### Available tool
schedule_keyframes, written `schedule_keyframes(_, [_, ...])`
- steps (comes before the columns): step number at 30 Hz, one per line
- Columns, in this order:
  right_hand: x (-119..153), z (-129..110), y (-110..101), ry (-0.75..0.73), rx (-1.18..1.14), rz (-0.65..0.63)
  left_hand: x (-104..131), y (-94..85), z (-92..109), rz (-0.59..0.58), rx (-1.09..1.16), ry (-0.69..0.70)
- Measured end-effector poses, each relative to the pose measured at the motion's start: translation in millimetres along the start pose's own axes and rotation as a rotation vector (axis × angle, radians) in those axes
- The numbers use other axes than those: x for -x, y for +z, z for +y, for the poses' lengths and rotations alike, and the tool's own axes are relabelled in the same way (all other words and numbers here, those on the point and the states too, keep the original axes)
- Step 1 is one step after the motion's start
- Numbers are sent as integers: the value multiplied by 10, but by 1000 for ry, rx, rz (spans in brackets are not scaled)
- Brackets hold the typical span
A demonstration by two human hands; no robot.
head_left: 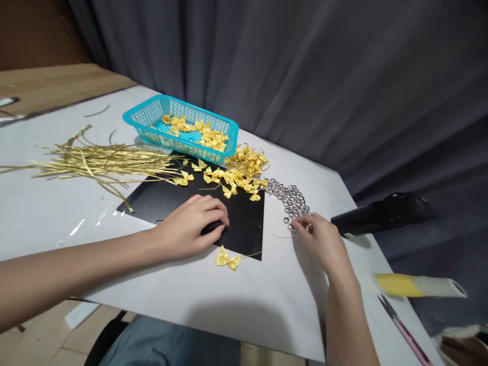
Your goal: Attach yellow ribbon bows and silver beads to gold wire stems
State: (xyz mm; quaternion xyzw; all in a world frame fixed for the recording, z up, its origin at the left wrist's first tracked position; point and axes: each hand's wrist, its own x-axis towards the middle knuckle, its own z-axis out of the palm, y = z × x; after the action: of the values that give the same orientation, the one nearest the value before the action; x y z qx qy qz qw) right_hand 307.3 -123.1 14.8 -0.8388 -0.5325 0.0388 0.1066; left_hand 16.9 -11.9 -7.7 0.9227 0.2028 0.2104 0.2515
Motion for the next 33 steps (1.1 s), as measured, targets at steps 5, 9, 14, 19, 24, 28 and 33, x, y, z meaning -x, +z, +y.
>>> schedule_keyframes(5, [-2,5,0,18,-7,-2,3,2,2,-3,-1,2])
schedule_keyframes(9, [1,-8,5,30,-34,-5,6,3,5,-2,1,5])
schedule_keyframes(14, [-6,-3,1,52,-78,-5,7,5,-2,1,3,9])
schedule_keyframes(19, [-9,-11,-26,47,-159,16,8,2,1,9,6,14])
schedule_keyframes(24, [-13,-46,-57,51,-267,-30,9,-5,8,7,10,9])
schedule_keyframes(28, [-22,-50,-52,60,-309,-110,9,-4,7,4,7,8])
schedule_keyframes(33, [-38,-35,-27,60,-398,-164,6,-1,8,0,9,6])
